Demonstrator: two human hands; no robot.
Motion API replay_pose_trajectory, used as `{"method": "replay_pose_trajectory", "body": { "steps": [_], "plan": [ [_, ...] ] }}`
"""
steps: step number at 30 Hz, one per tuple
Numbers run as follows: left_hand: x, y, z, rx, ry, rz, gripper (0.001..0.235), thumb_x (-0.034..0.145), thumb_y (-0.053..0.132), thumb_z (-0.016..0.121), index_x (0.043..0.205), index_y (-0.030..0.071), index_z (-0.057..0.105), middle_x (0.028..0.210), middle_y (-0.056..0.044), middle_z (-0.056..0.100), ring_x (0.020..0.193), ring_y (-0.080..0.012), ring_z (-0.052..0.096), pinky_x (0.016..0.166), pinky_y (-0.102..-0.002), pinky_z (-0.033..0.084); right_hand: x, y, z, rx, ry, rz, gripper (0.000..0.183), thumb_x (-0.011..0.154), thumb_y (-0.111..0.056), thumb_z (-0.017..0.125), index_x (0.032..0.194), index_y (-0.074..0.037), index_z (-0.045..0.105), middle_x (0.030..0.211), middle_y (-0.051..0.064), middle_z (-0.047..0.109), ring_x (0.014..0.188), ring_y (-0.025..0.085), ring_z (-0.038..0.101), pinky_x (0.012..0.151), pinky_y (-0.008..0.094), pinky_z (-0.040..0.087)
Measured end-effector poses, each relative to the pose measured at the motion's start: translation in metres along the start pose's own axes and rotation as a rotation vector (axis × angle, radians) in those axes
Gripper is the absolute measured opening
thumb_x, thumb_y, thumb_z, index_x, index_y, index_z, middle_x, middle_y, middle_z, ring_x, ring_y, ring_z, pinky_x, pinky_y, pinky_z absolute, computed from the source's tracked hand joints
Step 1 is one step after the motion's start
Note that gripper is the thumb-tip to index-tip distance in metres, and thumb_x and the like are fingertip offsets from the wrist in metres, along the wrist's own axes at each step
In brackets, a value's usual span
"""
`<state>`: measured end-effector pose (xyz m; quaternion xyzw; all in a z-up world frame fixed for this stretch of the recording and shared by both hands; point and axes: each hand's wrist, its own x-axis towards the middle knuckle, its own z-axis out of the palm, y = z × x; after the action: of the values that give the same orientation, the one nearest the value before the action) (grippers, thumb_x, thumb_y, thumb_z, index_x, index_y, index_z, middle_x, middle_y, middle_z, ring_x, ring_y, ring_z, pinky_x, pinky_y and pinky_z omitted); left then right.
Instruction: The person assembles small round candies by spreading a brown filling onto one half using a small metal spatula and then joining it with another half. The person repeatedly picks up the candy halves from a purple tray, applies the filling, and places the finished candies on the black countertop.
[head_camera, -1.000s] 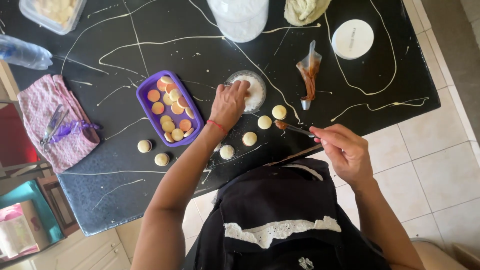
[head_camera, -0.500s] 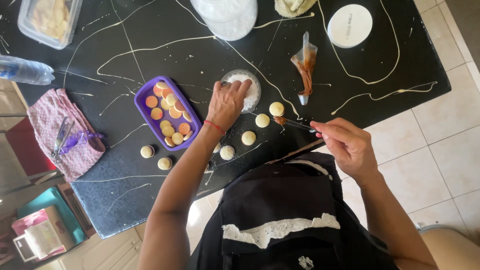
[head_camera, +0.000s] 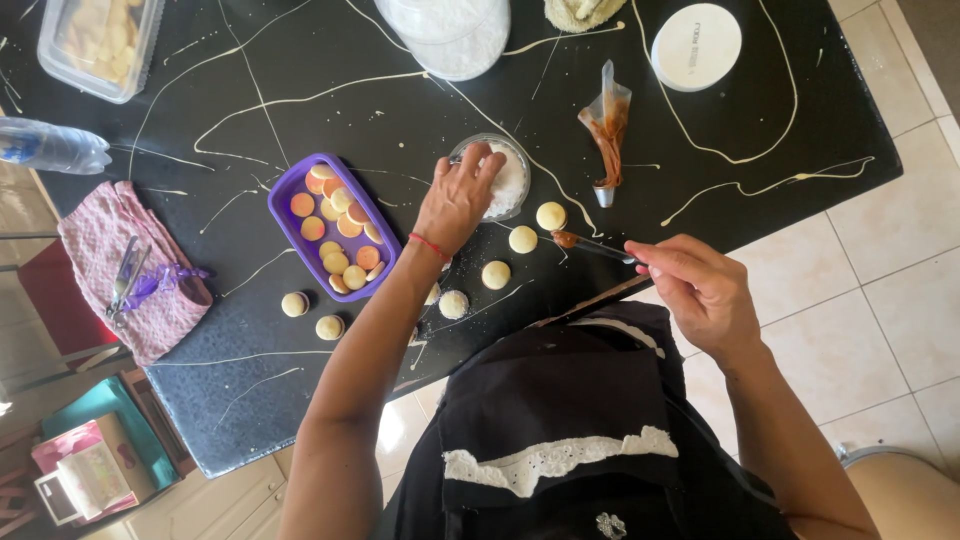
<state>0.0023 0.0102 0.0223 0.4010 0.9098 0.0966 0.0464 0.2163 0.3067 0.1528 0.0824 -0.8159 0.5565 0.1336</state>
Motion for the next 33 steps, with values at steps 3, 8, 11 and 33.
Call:
{"method": "replay_pose_trajectory", "body": {
  "steps": [3,8,11,33],
  "plan": [
    [-0.005,-0.004,-0.020,0.113,-0.112,-0.045,0.061,0.090,-0.014,0.080,0.138,0.013,0.054,0.133,-0.011,0.053,0.094,-0.0298,0.081,0.103,-0.048,0.050,-0.003,0.000,-0.006,-0.017,0.005,0.015,0.027,0.105,0.006,0.061,0.122,0.008,0.082,0.096,0.022,0.078,0.079,0.031,0.075,0.070,0.040,0.061],
    [0.006,0.006,-0.014,0.177,-0.135,-0.013,0.052,0.091,-0.017,0.073,0.130,0.011,0.055,0.131,-0.012,0.052,0.089,-0.0293,0.081,0.103,-0.049,0.051,-0.005,0.002,-0.006,-0.014,-0.005,0.006,0.027,0.105,0.005,0.062,0.122,0.007,0.083,0.096,0.022,0.077,0.079,0.032,0.075,0.070,0.041,0.061],
    [0.016,0.010,-0.008,0.208,-0.023,0.083,0.038,0.096,-0.009,0.067,0.123,0.012,0.052,0.126,-0.009,0.050,0.080,-0.0289,0.081,0.098,-0.046,0.050,-0.002,0.002,-0.005,-0.016,0.007,0.012,0.026,0.105,0.004,0.062,0.121,0.006,0.083,0.096,0.021,0.078,0.080,0.032,0.076,0.071,0.041,0.061],
    [-0.193,0.016,-0.102,-1.054,0.379,-0.782,0.043,0.087,0.006,0.087,0.100,0.017,0.047,0.094,0.003,0.050,0.069,-0.0053,0.044,0.062,-0.026,0.035,0.029,0.007,0.018,-0.043,-0.172,-0.008,0.027,0.117,0.017,0.053,0.136,0.017,0.070,0.102,0.029,0.067,0.075,0.026,0.061,0.072,0.033,0.051]
  ]
}}
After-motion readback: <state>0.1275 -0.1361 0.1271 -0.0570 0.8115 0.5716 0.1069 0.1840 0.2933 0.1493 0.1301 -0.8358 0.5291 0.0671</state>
